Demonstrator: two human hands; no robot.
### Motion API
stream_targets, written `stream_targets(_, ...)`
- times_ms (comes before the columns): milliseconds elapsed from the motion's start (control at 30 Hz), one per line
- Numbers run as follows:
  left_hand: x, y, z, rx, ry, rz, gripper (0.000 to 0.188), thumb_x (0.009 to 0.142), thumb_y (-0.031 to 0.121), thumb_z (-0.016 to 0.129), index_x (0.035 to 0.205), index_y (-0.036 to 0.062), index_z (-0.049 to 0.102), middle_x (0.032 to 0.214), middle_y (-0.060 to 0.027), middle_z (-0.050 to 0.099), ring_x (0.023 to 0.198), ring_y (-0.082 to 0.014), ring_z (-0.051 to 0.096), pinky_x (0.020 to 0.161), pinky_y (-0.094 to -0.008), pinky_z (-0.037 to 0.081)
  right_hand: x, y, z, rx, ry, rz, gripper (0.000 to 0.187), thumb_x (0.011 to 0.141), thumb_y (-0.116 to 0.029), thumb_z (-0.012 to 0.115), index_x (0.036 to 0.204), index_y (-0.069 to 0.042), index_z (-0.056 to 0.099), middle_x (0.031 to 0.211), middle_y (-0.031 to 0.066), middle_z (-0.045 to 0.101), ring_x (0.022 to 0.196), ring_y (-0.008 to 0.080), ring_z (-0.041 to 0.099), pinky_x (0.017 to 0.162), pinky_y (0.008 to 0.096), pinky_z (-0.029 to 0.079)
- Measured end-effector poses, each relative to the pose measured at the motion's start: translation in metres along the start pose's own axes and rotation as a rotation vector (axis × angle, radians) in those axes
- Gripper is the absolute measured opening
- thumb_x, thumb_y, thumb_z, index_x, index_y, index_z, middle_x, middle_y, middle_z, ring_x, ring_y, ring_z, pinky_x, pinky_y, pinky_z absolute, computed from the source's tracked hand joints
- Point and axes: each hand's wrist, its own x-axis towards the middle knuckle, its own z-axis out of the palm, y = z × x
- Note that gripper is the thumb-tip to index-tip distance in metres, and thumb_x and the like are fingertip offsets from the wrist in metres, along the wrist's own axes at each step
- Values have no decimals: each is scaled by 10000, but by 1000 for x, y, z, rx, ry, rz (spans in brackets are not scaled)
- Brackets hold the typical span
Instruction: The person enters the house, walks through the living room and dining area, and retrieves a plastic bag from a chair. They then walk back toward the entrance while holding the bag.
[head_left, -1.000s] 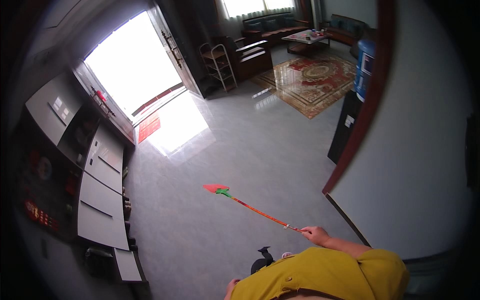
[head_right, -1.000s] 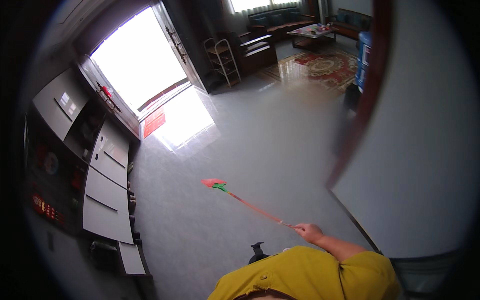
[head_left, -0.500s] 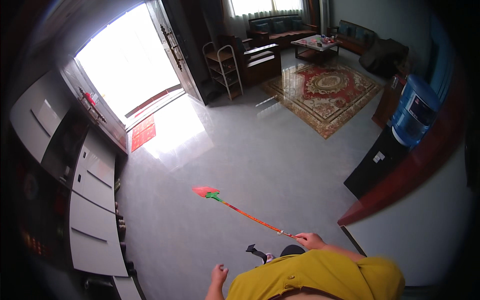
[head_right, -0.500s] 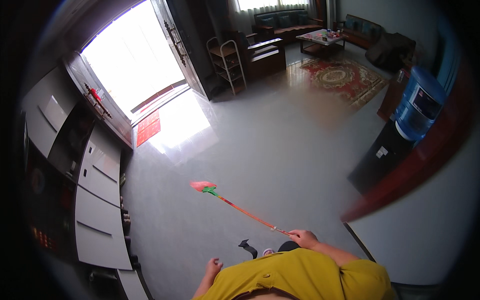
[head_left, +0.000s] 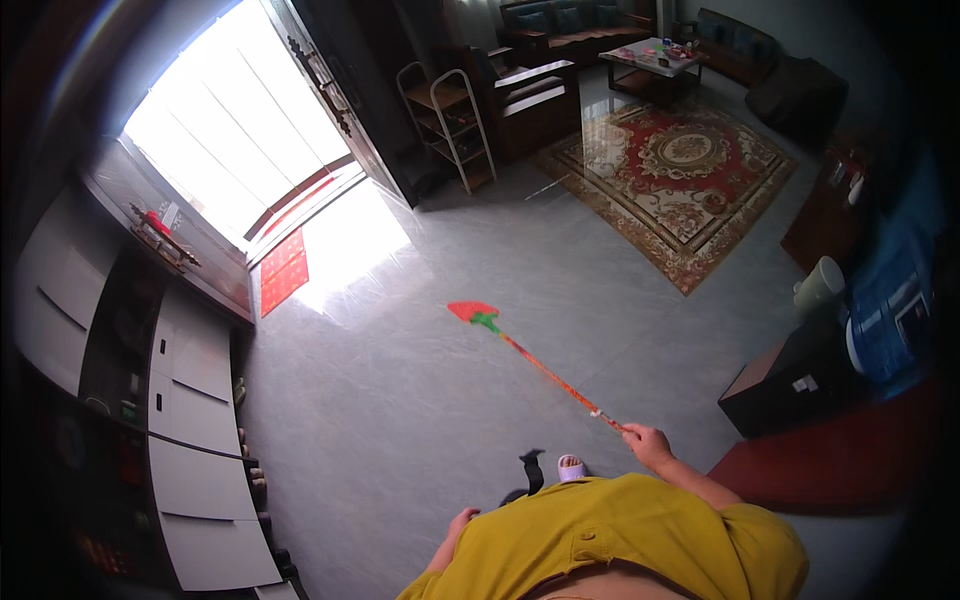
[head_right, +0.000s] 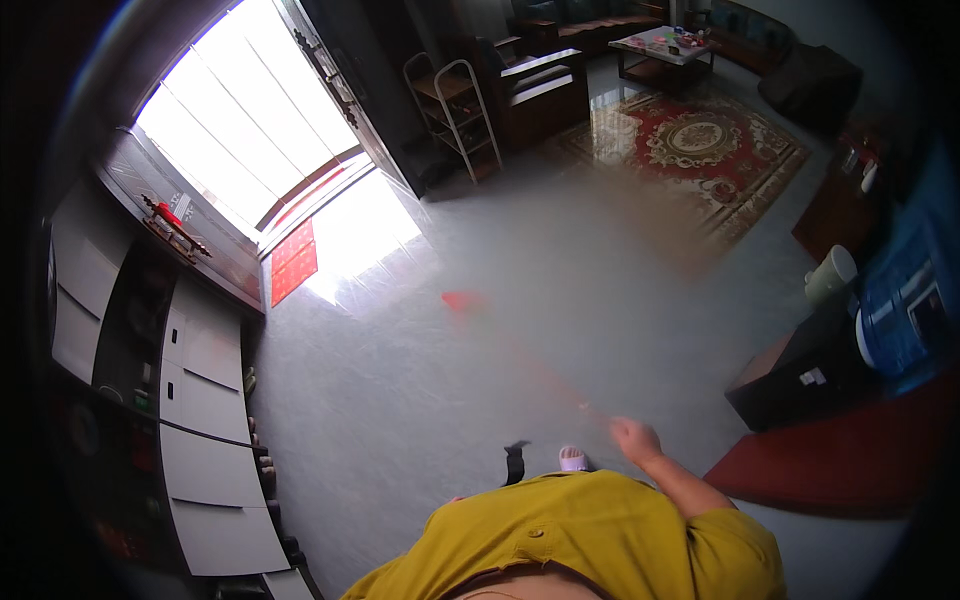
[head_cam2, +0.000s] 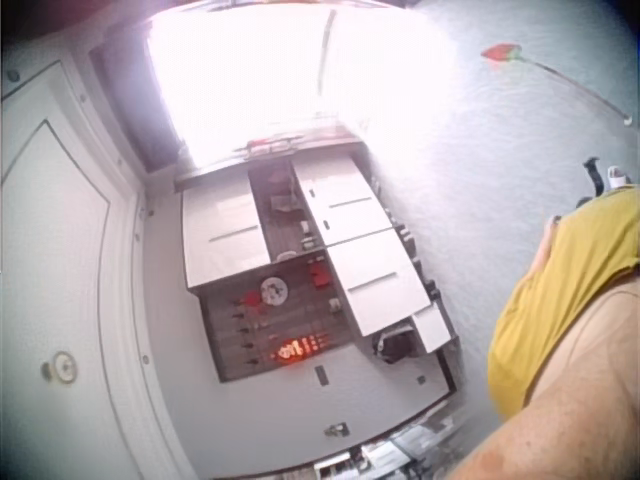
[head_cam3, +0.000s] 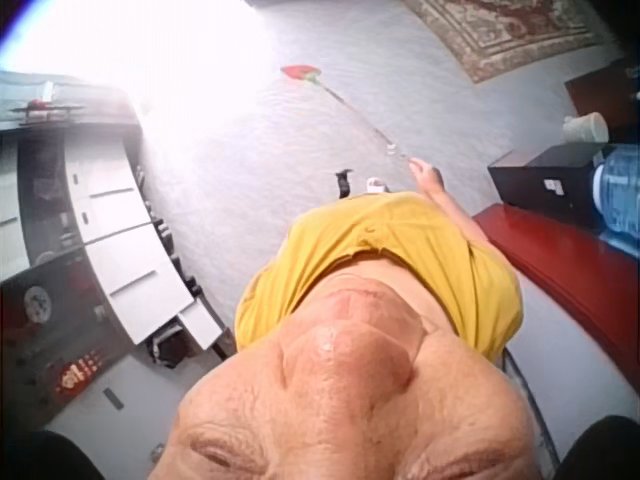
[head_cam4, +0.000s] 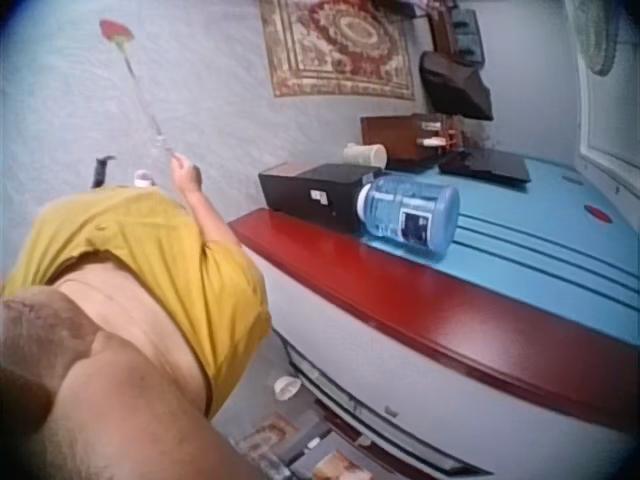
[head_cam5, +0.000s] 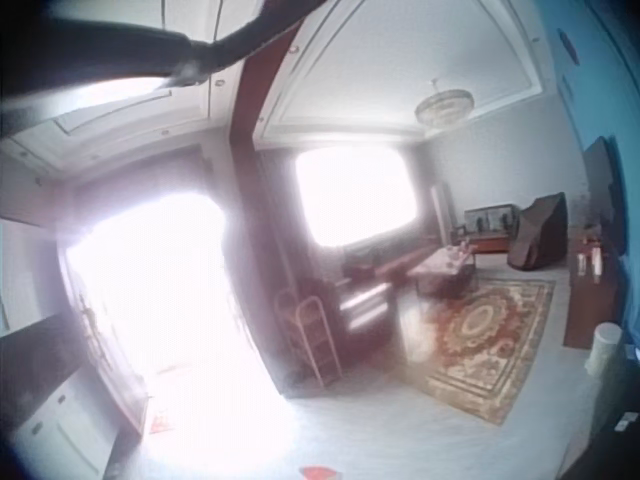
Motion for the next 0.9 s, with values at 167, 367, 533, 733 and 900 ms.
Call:
stream_targets(167, 29, -36, -25, -159, 107, -245, 394, 710, 285, 661, 1043, 90, 582, 920, -130, 633, 856, -263, 604, 741, -350, 476, 122, -46, -5, 40, 55, 12, 250, 806, -211, 562, 1004, -67, 612, 609, 25, 572, 558, 112, 537, 550, 262, 433)
stream_targets(367, 119, -28, -71, -263, 166, -387, 372, 719, 289, 632, 1005, 53, 601, 944, -156, 627, 893, -292, 596, 768, -364, 469, 266, -68, 43, 61, 89, 0, 245, 808, -172, 563, 1021, -61, 608, 596, 7, 550, 545, 83, 503, 532, 246, 422)
stream_targets(533, 271, 109, -177, -106, 257, -174, 372, 737, 296, 610, 1030, 67, 591, 938, -157, 628, 882, -292, 598, 764, -375, 469, 366, -119, 34, 139, 77, 56, 242, 805, -152, 569, 1028, -66, 611, 588, -7, 545, 520, 63, 468, 496, 228, 401)
stream_targets(733, 385, 341, -294, -184, 271, 77, 338, 776, 229, 604, 1071, 72, 553, 869, -121, 631, 798, -242, 604, 723, -338, 474, 464, -138, 7, 43, 203, 24, 245, 801, -141, 574, 1032, -68, 612, 587, -11, 547, 492, 62, 460, 481, 225, 393)
stream_targets(900, 486, 414, -303, -190, 231, 189, 323, 780, 215, 610, 1066, 75, 552, 837, -116, 625, 771, -235, 597, 709, -338, 474, 566, -116, -8, 66, 295, 90, 231, 798, -129, 577, 1019, -75, 616, 592, -4, 556, 503, 67, 484, 485, 237, 401)
